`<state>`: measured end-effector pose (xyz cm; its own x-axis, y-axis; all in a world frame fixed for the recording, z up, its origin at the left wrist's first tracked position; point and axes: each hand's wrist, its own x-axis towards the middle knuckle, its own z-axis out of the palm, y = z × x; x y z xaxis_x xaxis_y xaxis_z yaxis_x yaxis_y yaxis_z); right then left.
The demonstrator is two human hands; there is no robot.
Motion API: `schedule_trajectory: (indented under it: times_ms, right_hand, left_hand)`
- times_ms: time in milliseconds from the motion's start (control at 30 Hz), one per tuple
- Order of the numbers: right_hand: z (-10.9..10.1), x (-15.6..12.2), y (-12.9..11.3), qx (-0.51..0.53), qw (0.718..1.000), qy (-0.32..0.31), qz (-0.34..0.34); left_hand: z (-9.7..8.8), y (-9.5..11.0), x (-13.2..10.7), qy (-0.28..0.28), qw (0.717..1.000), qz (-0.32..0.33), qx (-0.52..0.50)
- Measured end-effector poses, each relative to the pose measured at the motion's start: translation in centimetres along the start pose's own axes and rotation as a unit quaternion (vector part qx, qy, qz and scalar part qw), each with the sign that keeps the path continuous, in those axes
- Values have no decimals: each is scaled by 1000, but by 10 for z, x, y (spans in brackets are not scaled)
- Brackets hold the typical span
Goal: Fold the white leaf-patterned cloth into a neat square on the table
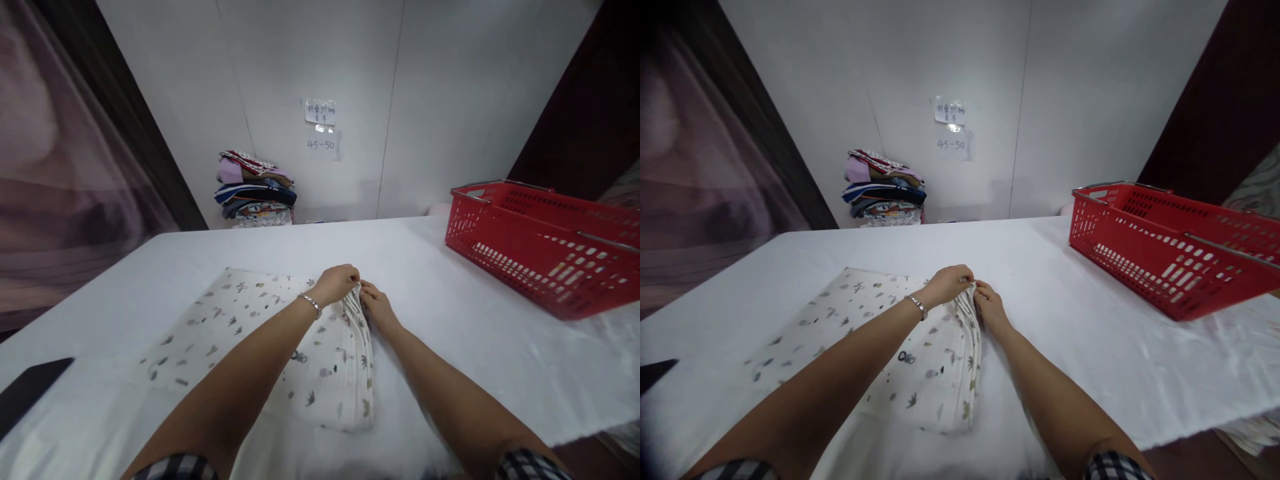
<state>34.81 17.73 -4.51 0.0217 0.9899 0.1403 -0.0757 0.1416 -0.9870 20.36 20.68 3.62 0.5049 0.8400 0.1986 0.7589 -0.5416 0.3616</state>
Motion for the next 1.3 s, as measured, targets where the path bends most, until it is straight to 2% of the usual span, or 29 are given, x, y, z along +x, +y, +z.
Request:
schedule_trajectory:
  times_ms: [167,300,467,667,833,1100,1300]
  right_hand:
    - [1,-2,-5,37,999,-20,6]
    - [1,-1,-2,27,1000,-7,11]
    - [-2,3,2,23,999,11,28]
    - [-4,4,7,27,999,14,43]
    - [-3,3,7,-16,1000,19,18]
    - [-1,1,3,-81,995,42,-46]
    - [-3,-1,2,-76,997,7,2]
  left_hand:
    - [1,2,5,-22,999,-30,6]
    - [2,1,4,-20,999,-29,-4]
    - [2,-6,1,8,997,-22,-68]
    - [-5,-12,-4,-19,988,-70,-138]
    - [-4,-12,-5,-33,983,-94,-151]
    - [2,-5,-1,-14,987,-131,-97]
    - [5,-2,4,-29,990,-113,-79]
